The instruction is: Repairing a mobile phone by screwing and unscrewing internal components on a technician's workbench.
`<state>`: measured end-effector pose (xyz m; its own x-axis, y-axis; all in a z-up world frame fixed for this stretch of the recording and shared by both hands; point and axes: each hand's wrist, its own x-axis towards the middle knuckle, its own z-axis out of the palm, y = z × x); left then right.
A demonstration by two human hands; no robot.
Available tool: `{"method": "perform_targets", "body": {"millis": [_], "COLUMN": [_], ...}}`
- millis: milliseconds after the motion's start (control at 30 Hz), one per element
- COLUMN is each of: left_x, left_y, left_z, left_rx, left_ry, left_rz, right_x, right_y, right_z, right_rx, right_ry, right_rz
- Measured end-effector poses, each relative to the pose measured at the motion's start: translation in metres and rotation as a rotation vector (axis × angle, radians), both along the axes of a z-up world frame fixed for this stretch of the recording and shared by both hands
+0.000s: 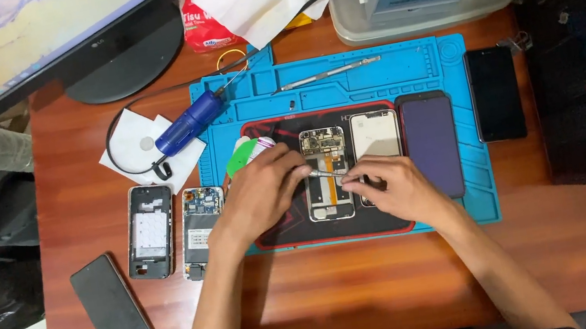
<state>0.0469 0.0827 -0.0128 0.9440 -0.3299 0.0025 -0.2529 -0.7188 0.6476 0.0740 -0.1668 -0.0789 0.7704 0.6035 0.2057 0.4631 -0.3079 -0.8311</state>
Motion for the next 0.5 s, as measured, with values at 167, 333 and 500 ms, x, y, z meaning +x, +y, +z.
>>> {"method": "perform_targets", "body": {"millis": [167, 333, 500], "left_x": [-0.008, -0.019, -0.022], "left_y": [-0.001, -0.007, -0.011], "left_z": [-0.066, -0.084, -0.088], "left_rx": [-0.119, -0.092, 0.050], "left_ry": [-0.233, -0.406, -0.581], "left_rz": [0.037, 0.025, 0.000], "right_x": [-0.006, -0.016, -0.021], "right_y": [-0.005, -0.006, -0.006], "right_z": [-0.020, -0.015, -0.015], "right_rx": [0.019, 0.081, 0.054], "right_ry": [-0.031, -0.047, -0.110], "right_rz": [-0.103, -0.158, -0.190]}}
